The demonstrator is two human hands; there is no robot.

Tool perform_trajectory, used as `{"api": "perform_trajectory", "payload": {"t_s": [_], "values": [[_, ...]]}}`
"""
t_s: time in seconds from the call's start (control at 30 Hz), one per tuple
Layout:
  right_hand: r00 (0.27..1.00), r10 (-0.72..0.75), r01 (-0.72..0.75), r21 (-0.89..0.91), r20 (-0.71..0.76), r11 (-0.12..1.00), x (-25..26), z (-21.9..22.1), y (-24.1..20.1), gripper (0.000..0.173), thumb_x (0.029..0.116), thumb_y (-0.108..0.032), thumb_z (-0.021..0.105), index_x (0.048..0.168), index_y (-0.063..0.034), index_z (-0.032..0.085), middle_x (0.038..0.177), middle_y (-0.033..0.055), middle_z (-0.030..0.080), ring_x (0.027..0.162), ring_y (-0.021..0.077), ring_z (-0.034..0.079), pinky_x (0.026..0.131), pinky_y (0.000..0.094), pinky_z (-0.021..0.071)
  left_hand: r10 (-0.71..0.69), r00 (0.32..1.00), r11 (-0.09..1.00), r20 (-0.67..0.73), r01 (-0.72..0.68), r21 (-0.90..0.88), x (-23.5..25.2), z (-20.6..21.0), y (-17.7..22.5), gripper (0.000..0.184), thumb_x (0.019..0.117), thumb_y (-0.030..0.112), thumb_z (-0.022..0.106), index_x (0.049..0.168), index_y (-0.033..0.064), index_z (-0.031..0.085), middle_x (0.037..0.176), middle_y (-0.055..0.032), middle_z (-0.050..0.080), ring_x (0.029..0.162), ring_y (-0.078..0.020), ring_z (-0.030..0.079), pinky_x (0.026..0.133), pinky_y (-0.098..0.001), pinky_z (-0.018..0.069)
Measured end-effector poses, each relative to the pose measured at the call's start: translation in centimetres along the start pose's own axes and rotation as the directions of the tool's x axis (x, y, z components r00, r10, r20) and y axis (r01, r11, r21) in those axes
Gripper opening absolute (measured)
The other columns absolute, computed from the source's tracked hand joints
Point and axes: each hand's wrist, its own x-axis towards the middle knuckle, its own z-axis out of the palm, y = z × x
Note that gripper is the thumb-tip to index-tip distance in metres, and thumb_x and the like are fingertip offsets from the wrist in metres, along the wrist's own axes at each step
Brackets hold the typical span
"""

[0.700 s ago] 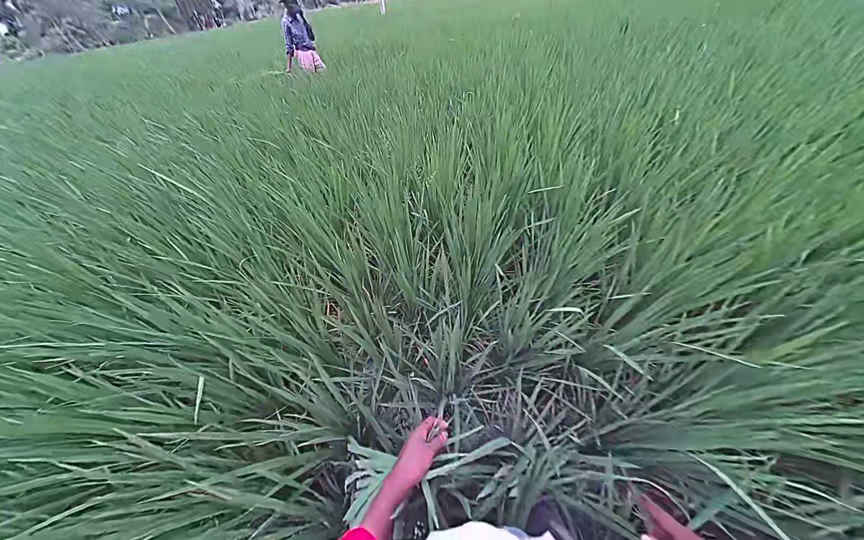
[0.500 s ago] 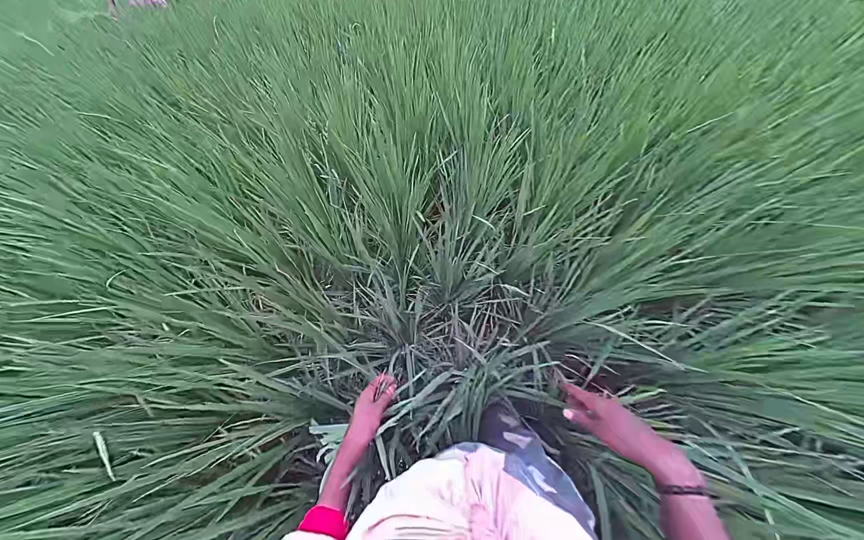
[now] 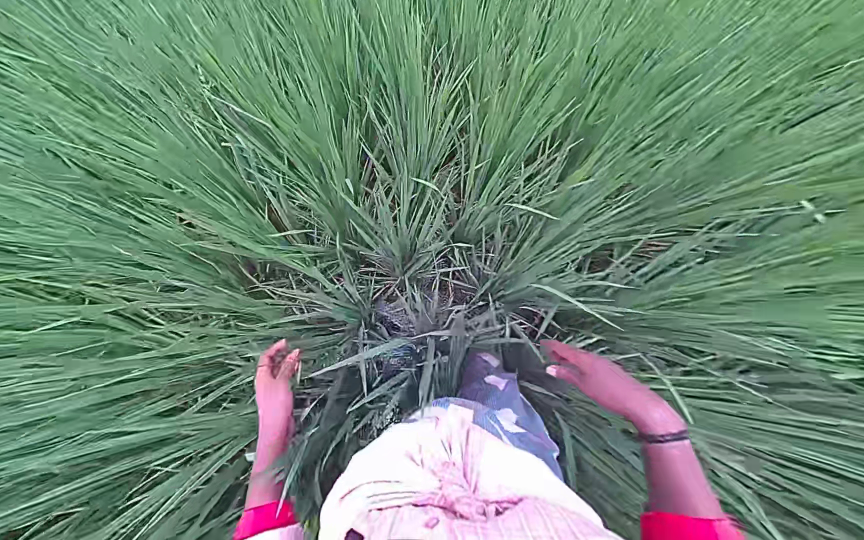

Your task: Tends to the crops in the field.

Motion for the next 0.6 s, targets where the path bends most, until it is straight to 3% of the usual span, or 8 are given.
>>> {"api": "perform_trajectory", "payload": {"t_s": [0.07,0.17,0.3,0.4,0.6], "values": [[1.000,-0.006,0.006,-0.005,0.011,1.000,1.6,-1.0,0.9,0.052,0.1070,-0.021,0.055,0.154,-0.0031,0.043,0.141,0.0260,0.058,0.132,0.0420,0.056,0.112,0.0595,0.0387,0.048,0.984,0.997,-0.171,-0.056,-0.047,1.7,1.4,2.4,0.043,0.1037,0.000,0.047,0.144,-0.0101,0.038,0.143,-0.0256,0.046,0.114,-0.0180,0.058,0.096,-0.0300,0.0498],[0.997,0.008,-0.004,-0.047,0.080,0.999,3.8,-3.3,1.2,0.053,0.1074,-0.024,0.054,0.155,-0.0054,0.042,0.146,0.0256,0.054,0.135,0.0427,0.053,0.114,0.0616,0.0363,0.170,0.923,0.978,-0.346,-0.202,-0.058,4.4,4.4,6.5,0.043,0.1009,-0.004,0.045,0.142,-0.0111,0.038,0.138,-0.0225,0.048,0.113,-0.0122,0.056,0.094,-0.0242,0.0477],[0.990,-0.075,0.075,0.005,0.120,0.997,6.0,-5.9,2.2,0.053,0.1070,-0.024,0.055,0.154,-0.0039,0.043,0.145,0.0249,0.055,0.135,0.0409,0.053,0.114,0.0618,0.0355,0.286,0.883,0.951,-0.373,-0.310,-0.006,6.7,9.2,11.3,0.051,0.0971,-0.008,0.048,0.146,-0.0123,0.033,0.150,-0.0271,0.040,0.130,-0.0181,0.050,0.103,-0.0264,0.0446],[0.987,-0.060,0.065,-0.030,0.147,0.997,7.7,-8.3,2.7,0.054,0.1075,-0.030,0.054,0.156,-0.0092,0.043,0.141,0.0255,0.058,0.131,0.0433,0.056,0.110,0.0625,0.0392,0.366,0.848,0.927,-0.383,-0.370,0.067,7.4,11.6,13.8,0.053,0.0937,-0.008,0.051,0.144,-0.0129,0.037,0.154,-0.0285,0.035,0.138,-0.0215,0.044,0.108,-0.0268,0.0419],[0.982,-0.146,0.149,-0.022,0.117,0.989,10.1,-14.8,0.4,0.053,0.1082,-0.024,0.052,0.156,-0.0064,0.041,0.149,0.0238,0.053,0.137,0.0404,0.052,0.115,0.0587,0.0371,0.427,0.773,0.904,-0.470,-0.373,0.208,6.9,12.1,16.2,0.047,0.0897,-0.008,0.056,0.136,-0.0110,0.049,0.157,-0.0312,0.027,0.144,-0.0288,0.035,0.107,-0.0277,0.0423]]}}
